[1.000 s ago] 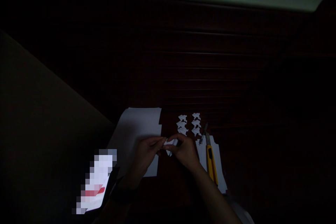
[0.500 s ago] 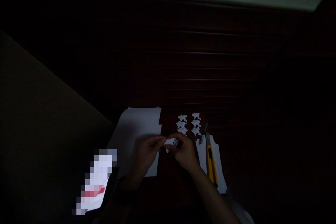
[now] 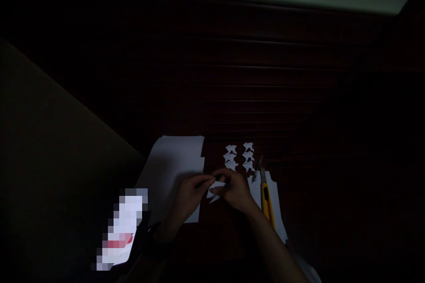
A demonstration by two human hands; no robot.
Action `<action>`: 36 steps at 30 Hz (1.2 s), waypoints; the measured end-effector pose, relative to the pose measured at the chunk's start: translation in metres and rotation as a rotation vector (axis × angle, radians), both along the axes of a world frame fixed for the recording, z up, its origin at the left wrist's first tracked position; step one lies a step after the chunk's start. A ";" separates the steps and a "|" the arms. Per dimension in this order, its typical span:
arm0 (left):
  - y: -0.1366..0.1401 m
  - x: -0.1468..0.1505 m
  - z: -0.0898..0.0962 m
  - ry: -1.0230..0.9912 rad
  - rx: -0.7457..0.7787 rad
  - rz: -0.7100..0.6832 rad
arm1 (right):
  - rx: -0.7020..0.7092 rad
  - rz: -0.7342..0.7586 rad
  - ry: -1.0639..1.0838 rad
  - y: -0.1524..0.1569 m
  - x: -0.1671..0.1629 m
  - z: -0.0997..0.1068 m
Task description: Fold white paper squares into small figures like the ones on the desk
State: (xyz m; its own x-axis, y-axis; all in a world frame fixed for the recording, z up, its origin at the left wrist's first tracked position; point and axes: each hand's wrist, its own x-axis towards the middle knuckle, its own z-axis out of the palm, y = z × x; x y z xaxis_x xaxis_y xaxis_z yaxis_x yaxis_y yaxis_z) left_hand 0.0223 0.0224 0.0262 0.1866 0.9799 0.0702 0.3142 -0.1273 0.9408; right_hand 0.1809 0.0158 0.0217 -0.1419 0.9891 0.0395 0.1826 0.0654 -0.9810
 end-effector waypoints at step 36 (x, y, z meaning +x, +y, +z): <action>0.001 -0.001 0.003 -0.166 -0.098 0.052 | -0.073 -0.201 0.243 -0.001 -0.005 -0.001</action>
State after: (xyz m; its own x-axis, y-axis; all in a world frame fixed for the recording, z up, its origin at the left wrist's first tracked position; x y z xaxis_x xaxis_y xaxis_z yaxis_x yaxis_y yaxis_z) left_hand 0.0211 0.0232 0.0287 0.1292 0.9916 -0.0007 0.1578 -0.0198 0.9873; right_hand 0.1756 0.0150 0.0205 0.0614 0.9978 -0.0237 -0.0549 -0.0203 -0.9983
